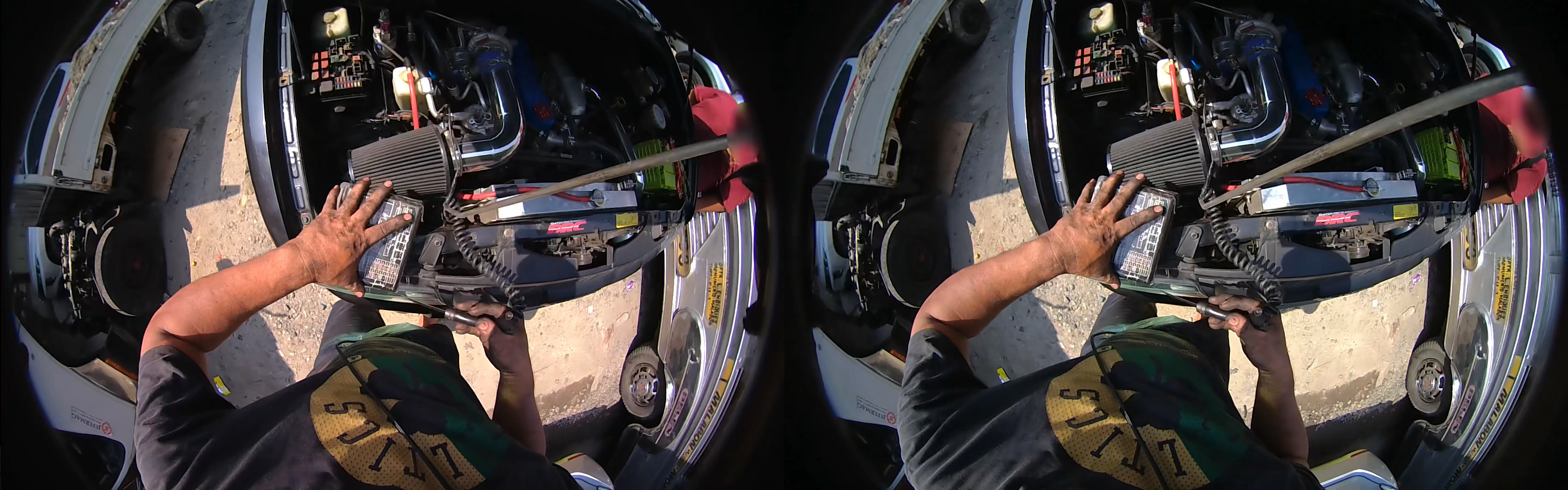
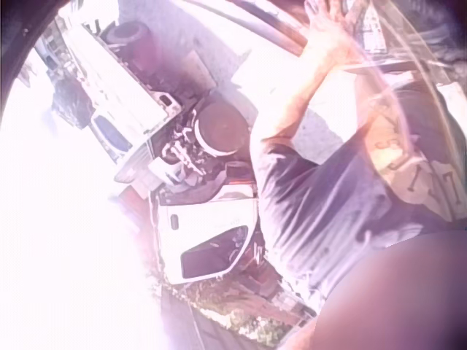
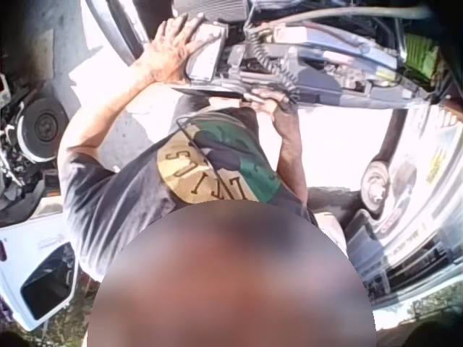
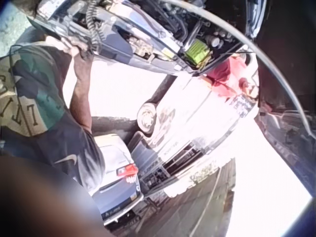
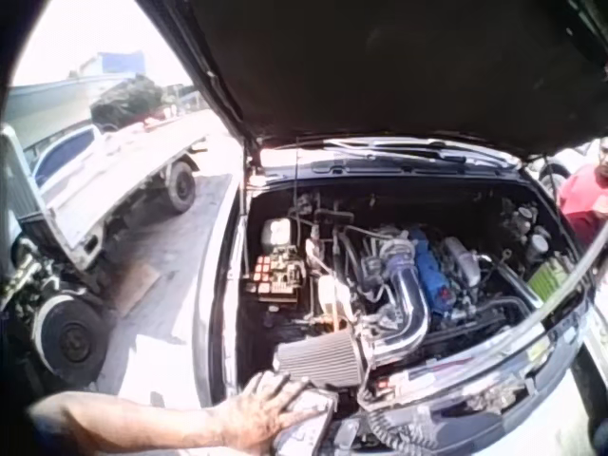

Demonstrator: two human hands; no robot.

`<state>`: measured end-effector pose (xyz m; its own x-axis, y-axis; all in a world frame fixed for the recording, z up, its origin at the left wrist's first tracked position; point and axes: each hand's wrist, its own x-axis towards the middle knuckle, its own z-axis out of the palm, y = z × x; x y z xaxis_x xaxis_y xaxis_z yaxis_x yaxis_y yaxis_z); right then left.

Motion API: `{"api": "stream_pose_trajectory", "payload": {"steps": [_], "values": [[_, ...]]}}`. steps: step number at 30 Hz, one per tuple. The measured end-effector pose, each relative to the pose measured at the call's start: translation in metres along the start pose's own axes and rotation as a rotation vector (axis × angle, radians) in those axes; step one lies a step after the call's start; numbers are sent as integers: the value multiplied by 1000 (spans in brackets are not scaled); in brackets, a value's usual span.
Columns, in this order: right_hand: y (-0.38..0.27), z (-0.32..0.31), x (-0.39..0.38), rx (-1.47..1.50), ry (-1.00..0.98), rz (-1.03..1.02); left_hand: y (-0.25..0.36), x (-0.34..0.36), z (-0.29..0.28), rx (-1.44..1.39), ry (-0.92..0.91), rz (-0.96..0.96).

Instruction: The person works under the open hood of a car, handling a coiled cable and reaching into the engine bay. They move around the front of the vehicle, touching the battery area and other engine components while another person stands nearby.

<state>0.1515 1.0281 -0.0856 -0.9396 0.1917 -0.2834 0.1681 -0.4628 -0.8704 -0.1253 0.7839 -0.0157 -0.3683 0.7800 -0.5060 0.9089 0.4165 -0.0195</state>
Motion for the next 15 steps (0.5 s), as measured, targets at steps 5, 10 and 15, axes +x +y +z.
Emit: {"api": "stream_pose_trajectory", "payload": {"steps": [5, 10, 15], "values": [[12, 24, 11, -13, 7, -33, -29, -3, -1, -78, 72, 50], [11, 34, 11, 42, 33, -184, -112, 15, -50, -33, 592, -152], [6, 69, 13, -160, 242, -182, -207, 91, -106, 102, 585, -196]]}}
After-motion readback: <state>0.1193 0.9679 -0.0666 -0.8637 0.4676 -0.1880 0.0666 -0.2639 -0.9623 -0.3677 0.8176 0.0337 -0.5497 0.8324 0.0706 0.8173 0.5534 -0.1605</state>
